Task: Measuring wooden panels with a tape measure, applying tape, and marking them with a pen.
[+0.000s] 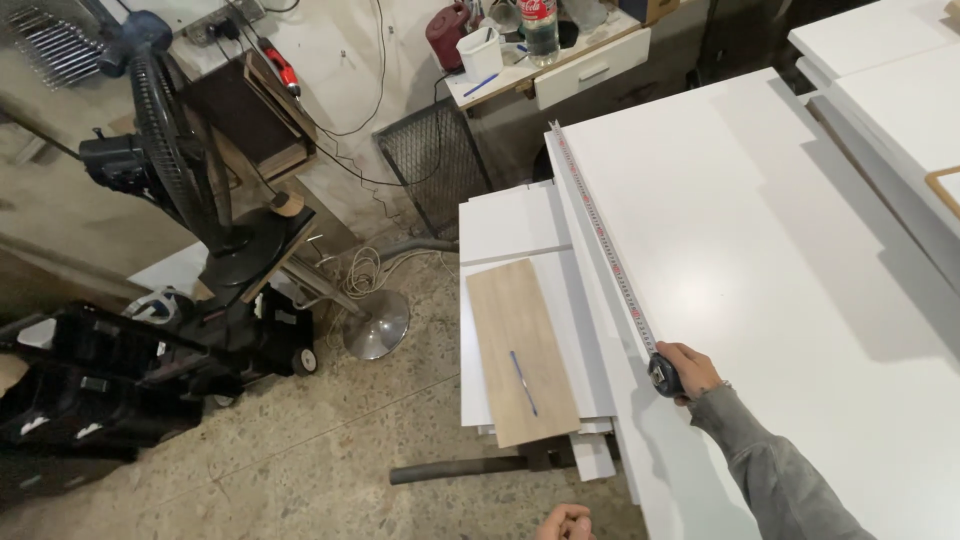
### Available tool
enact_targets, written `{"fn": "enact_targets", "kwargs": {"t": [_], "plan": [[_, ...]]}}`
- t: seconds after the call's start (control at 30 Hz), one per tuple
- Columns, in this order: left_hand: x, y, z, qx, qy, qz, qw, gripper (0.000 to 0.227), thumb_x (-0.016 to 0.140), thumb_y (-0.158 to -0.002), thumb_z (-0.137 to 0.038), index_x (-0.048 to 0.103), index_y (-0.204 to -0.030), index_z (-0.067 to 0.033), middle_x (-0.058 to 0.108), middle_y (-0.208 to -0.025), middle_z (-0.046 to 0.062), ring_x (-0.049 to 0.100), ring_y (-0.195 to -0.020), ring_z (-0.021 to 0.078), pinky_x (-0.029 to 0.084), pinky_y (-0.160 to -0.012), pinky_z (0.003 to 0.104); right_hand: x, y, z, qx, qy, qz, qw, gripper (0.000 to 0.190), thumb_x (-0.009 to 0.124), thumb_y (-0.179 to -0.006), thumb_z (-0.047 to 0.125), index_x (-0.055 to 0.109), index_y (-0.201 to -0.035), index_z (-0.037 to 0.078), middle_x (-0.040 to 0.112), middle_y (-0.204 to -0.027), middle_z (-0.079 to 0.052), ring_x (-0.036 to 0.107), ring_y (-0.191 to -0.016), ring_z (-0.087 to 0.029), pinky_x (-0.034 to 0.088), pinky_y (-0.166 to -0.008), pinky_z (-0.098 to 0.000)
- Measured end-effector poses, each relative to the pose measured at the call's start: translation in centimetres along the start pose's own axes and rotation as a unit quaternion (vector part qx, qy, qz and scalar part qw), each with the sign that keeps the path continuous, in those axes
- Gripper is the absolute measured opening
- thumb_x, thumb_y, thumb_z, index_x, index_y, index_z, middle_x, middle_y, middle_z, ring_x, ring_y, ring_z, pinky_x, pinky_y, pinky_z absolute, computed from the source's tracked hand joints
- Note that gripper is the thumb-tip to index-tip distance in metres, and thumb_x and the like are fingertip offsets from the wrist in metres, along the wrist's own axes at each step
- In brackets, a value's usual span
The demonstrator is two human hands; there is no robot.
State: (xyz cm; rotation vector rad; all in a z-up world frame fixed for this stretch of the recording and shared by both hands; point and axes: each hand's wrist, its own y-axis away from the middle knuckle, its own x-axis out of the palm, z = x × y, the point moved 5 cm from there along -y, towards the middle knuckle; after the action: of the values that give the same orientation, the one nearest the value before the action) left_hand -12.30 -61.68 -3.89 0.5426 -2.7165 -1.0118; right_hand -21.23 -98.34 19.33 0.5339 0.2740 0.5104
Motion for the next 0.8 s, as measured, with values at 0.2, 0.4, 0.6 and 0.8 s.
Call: {"fn": "enact_targets", "kwargs": {"t": [0.2,0.4,0.6,0.8], "plan": [[4.8,0.7,-8.0,0.012,-0.025,0.184,0.983,0.077,0.055,-0.108,-0.051,0.021,-0.165,-0.0107,0.033,-0.165,0.009,0.047,-0.141,0.0210,0.049,-0.114,0.043,3.4,0.6,-0.5,-0.019,-0.012,-0.024,0.999,0.049,0.060,-0.092,0.050,0.072,-0.114,0.007,0.070,-0.076,-0.008,0.051,-0.048,-0.017,0.035,-0.038,-0.0340],[11.3,6.4,-13.1,0.058,0.004,0.268,0.962,0.086,0.056,-0.110,-0.037,-0.001,-0.167,-0.0098,0.017,-0.173,0.013,0.031,-0.152,0.0351,0.042,-0.117,0.049,4.1,2.4,-0.4,0.013,0.033,-0.069,0.997,0.046,0.059,-0.094,0.049,0.072,-0.116,0.011,0.063,-0.074,-0.009,0.051,-0.051,-0.017,0.037,-0.041,-0.0346],[11.9,7.1,-11.6,0.059,0.064,0.278,0.957,0.090,0.054,-0.100,-0.019,-0.008,-0.165,-0.0054,0.027,-0.167,0.019,0.051,-0.136,0.0431,0.048,-0.098,0.050,3.7,2.9,-1.3,0.022,0.053,-0.068,0.996,0.045,0.061,-0.093,0.049,0.072,-0.117,0.012,0.061,-0.075,-0.008,0.051,-0.053,-0.016,0.035,-0.042,-0.0340],[12.4,4.8,-8.4,0.104,0.105,0.282,0.948,0.091,0.059,-0.107,-0.007,-0.002,-0.174,-0.0093,0.036,-0.165,0.026,0.048,-0.140,0.0325,0.048,-0.108,0.044,3.2,4.5,-3.0,0.024,0.079,-0.096,0.992,0.046,0.057,-0.093,0.050,0.071,-0.120,0.016,0.065,-0.077,-0.007,0.053,-0.056,-0.016,0.040,-0.043,-0.0343]]}}
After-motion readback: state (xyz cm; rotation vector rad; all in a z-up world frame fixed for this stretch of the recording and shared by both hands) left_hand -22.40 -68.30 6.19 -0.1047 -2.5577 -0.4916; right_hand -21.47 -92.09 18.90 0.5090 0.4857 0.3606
